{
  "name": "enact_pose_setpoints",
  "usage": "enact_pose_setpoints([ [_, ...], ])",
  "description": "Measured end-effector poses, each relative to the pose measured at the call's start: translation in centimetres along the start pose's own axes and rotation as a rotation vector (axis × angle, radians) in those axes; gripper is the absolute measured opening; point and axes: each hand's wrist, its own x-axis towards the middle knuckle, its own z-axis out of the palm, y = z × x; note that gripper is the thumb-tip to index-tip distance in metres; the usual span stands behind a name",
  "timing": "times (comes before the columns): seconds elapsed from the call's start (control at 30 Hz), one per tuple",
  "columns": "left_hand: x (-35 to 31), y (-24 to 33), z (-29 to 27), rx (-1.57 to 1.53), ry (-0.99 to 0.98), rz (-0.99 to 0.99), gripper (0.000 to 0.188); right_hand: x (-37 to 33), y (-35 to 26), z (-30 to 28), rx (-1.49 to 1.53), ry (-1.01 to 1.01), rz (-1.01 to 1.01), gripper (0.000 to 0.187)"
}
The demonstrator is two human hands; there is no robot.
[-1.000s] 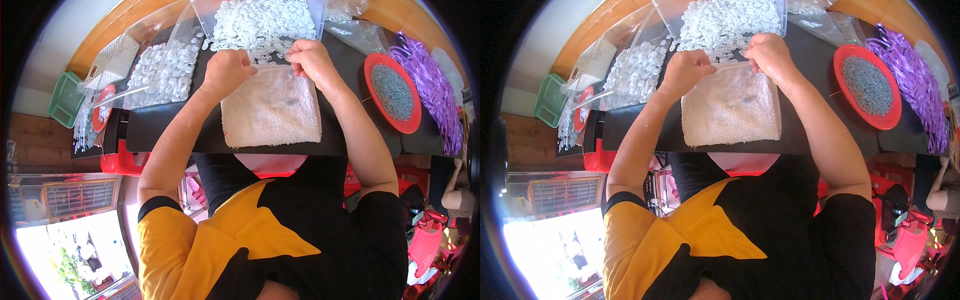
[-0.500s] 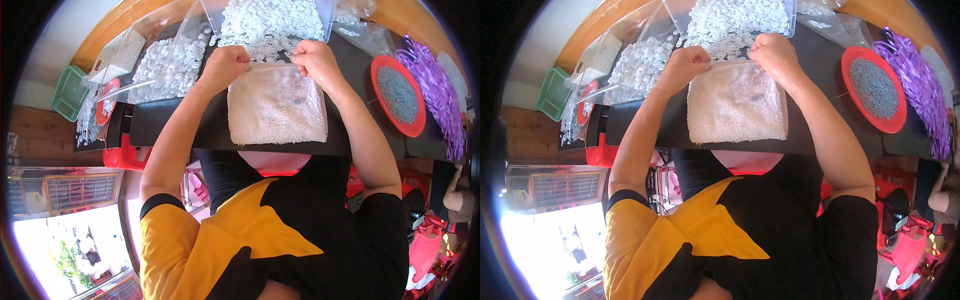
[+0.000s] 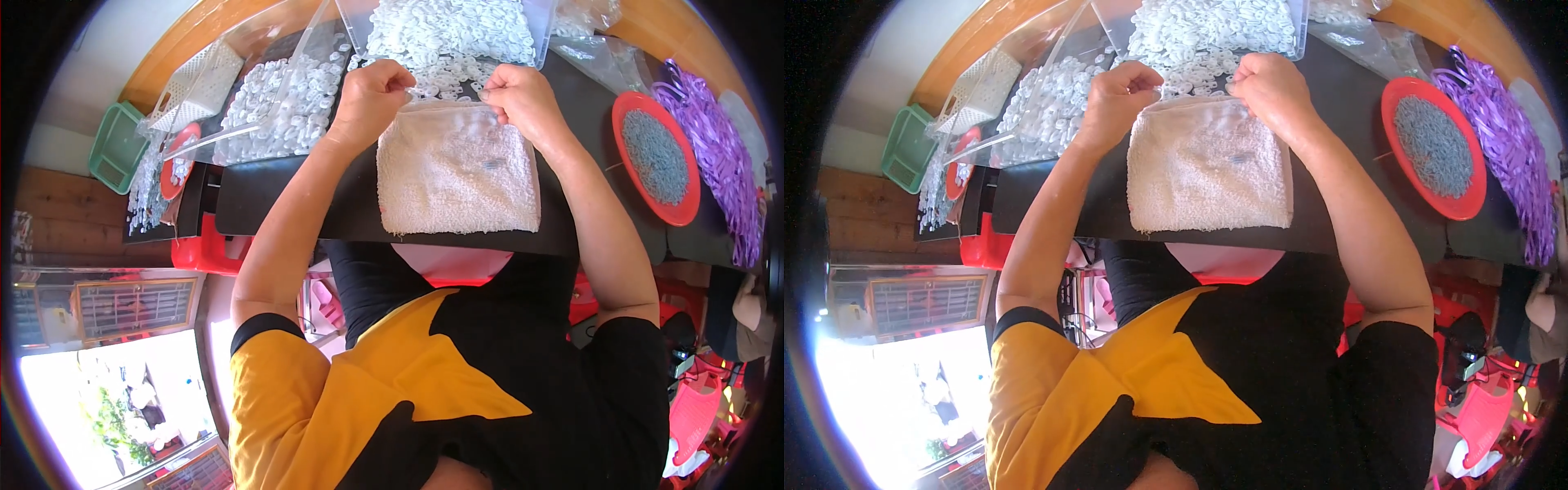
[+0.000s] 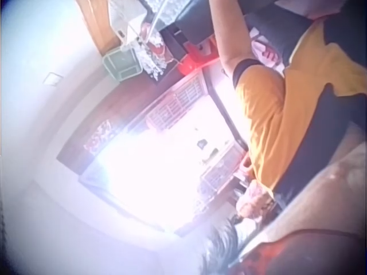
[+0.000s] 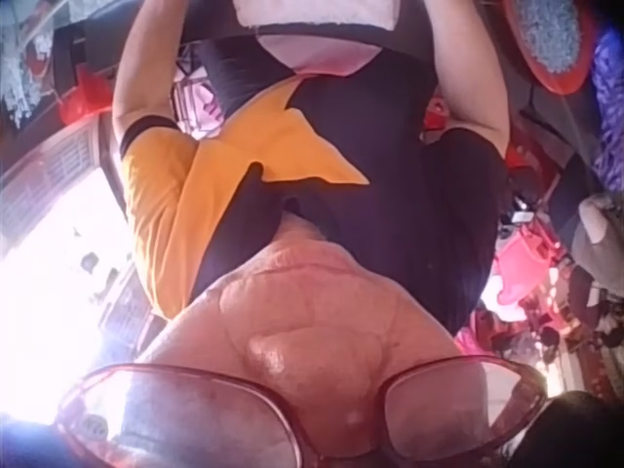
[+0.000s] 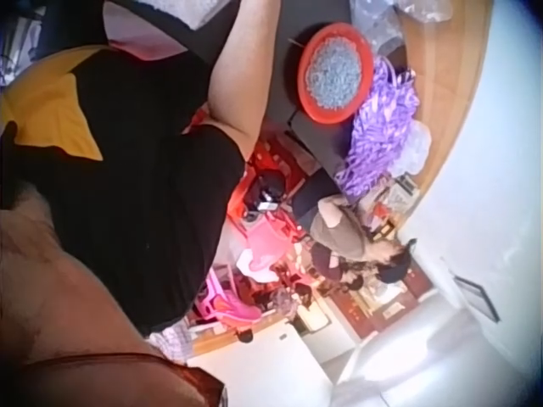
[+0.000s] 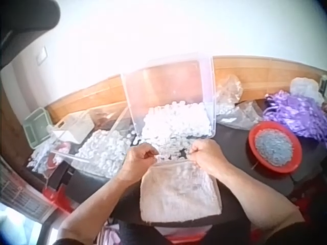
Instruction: Inspecting and sorting small white plastic components on a white towel at a workbench.
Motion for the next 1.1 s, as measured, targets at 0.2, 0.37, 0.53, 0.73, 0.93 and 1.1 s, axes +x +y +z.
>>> enact_pose_setpoints([
  [0.2, -2.6, 3.4, 2.0, -0.253, -0.171, -0.034, 0.014, 0.3, 0.5, -0.1, -0.074, 0.000, -0.053, 0.013],
  [0.37, -3.0, 2.6, 1.6, -0.218, -0.104, -0.167, 0.015, 0.4, 0.4, -0.3, -0.065, -0.016, -0.067, 0.013],
  [0.53, -3.8, 3.0, 2.3, -0.020, 0.010, 0.037, 0.014, 0.1, 0.4, 0.1, -0.082, -0.003, -0.066, 0.014],
  [0.73, -2.6, 3.9, 3.9, 0.290, -0.052, 0.180, 0.015, 0.3, 0.6, 0.2, -0.158, 0.026, -0.200, 0.007],
  [0.93, -2.3, 5.0, 3.5, -0.037, -0.020, -0.089, 0.012, 0.1, 0.3, 0.0, -0.140, 0.027, -0.193, 0.012],
  [1.1, -2.1, 5.9, 2.6, -0.795, 0.012, -0.428, 0.016, -1.0, -1.3, 0.4, 0.169, -0.014, -0.246, 0.011],
])
